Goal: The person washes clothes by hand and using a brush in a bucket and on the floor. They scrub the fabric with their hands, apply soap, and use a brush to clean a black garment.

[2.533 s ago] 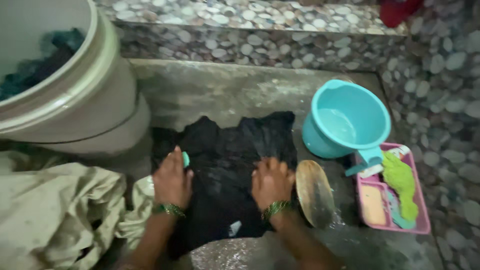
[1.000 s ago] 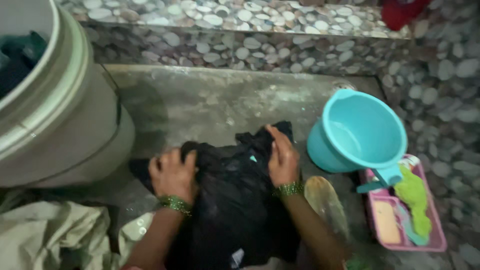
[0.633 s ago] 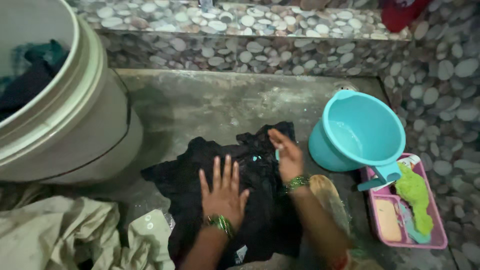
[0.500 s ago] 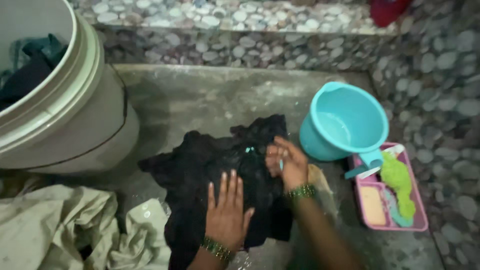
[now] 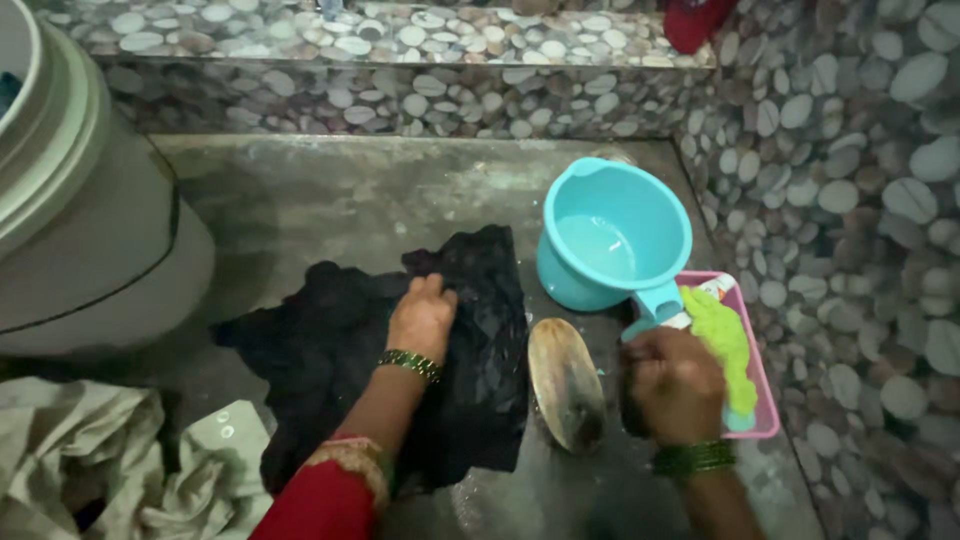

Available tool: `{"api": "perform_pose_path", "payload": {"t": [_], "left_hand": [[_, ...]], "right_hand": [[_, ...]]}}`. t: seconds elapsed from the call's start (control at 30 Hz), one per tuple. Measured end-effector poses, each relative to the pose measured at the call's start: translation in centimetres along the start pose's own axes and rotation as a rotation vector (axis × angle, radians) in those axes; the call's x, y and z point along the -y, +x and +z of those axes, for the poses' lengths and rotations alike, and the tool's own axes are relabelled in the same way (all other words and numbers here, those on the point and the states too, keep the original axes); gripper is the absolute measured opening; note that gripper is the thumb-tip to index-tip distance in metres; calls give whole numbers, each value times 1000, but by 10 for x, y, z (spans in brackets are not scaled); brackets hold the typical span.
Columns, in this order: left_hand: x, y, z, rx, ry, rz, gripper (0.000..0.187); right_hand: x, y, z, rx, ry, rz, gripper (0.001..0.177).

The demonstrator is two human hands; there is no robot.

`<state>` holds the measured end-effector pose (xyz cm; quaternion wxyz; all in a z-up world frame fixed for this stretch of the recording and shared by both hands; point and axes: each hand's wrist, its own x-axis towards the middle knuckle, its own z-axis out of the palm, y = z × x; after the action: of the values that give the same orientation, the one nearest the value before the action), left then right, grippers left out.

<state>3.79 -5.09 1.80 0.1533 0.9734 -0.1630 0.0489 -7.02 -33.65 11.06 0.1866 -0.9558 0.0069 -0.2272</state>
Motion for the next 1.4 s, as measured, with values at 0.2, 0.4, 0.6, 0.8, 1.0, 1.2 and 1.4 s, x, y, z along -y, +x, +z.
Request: {"api": "perform_pose_path", "payload": {"t": [0.2,0.4,0.6,0.8,1.0,1.2,1.4], "left_hand": [[15,-2,13,-200,-78,-44,18],[43,-38,25,-407,-683,-421,17],[56,-51,7,-262,-1004,-709,9],[53,-72,-5,-134,-952,-850,5],[65,-92,27,-242,-1108,-734,22],[40,-101,-3,-140,-1128,-973,17],[19,-110,-3,-102,-1430,-1004,22]], "right_hand": [[94,30,93,294,566,-166,29],[114,48,192,393,673,105,29],[123,44,203,327,246,-234,15],[125,42,216,371,5,-232,8],[108,37,203,374,147,-88,7],[125,-4,161,363,562,175,17],[147,-37,141,440,678,170,19]]}}
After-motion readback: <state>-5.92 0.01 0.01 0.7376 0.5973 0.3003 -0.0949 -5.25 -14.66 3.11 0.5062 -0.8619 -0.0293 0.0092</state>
